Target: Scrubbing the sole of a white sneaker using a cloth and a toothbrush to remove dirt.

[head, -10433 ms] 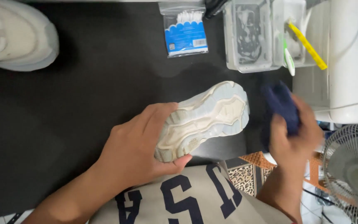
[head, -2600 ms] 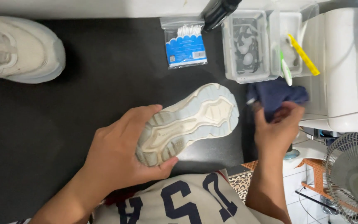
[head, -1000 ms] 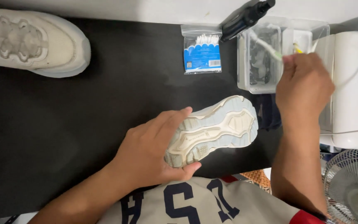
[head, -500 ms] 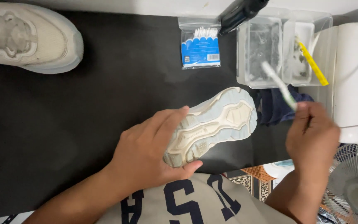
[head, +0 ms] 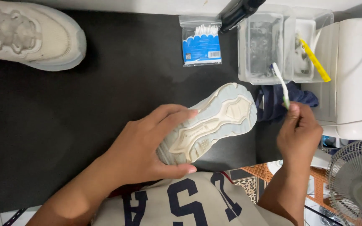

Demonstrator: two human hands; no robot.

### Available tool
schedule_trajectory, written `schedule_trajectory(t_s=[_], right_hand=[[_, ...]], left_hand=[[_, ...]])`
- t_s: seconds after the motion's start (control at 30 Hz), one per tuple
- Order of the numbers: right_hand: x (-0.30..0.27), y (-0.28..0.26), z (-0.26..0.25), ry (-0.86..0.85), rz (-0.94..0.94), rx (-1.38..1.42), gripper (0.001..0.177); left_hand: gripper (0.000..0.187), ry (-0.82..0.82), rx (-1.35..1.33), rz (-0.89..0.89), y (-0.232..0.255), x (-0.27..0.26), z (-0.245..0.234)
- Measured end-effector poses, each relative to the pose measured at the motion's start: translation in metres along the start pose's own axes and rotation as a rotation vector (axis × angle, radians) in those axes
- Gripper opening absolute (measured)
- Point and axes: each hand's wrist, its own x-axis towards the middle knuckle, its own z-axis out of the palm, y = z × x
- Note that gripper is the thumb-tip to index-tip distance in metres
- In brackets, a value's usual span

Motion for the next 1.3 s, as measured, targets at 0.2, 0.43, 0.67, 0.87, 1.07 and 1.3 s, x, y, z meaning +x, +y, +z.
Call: schedule_trajectory(t_s=[0.2, 0.43, 0.67, 0.87, 1.07, 1.3], right_hand=[[-0.002, 0.006, 0.006, 0.072, 0.015, -0.038, 0.033], [-0.005, 0.002, -0.001, -0.031, 0.021, -0.019, 0.03], [-0.01, 0.003, -0.003, -0.055, 0.056, 0.012, 0.033], [-0.018, -0.042, -0.028, -0.317, -0.038, 0.307, 0.028], [0.004, -0.08, -0.036, -0.4, -0.294, 0.191, 0.029], [0.024, -0.114, -0.029, -0.471, -0.615, 0.15, 0.045]], left_hand=[[0.097, -0.005, 0.028, 0.013, -0.004, -0.001, 0.007], [0.095, 0.002, 0.027, 0.038, -0.005, 0.0, 0.007], [0.093, 0.002, 0.008, 0.024, -0.005, 0.002, 0.004], [0.092, -0.018, -0.029, -0.042, -0.002, 0.003, 0.004], [0.091, -0.092, -0.048, -0.128, 0.004, 0.003, 0.003], [0.1, -0.129, -0.017, -0.146, 0.002, 0.005, 0.004]])
